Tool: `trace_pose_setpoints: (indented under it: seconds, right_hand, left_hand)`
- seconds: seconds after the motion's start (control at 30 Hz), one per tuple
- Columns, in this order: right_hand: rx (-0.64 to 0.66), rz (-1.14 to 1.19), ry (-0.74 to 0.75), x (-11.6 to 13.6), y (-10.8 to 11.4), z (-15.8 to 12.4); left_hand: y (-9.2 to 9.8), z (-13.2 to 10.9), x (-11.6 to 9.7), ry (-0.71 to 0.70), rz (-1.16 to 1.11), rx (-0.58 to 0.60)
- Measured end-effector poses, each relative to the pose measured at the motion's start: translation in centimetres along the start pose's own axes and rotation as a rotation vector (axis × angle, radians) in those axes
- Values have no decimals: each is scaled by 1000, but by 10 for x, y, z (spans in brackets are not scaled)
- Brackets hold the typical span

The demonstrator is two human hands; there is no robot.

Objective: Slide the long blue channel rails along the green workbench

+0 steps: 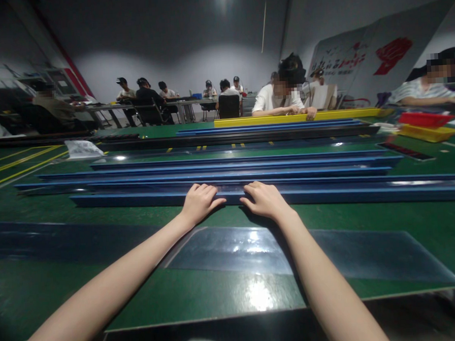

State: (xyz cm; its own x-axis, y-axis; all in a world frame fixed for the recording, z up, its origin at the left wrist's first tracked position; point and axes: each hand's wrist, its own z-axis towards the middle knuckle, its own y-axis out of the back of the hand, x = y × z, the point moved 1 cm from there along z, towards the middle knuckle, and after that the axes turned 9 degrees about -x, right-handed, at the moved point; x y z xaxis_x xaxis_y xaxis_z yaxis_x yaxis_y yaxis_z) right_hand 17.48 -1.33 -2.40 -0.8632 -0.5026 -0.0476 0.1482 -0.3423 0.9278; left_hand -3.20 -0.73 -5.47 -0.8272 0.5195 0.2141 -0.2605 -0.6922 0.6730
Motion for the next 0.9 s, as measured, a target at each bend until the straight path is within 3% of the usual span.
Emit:
trace_pose_setpoints:
  seconds: [0.9]
  right_hand:
    - [19,32,-16,1,1,0]
  left_hand:
    - [0,0,0,43,5,50]
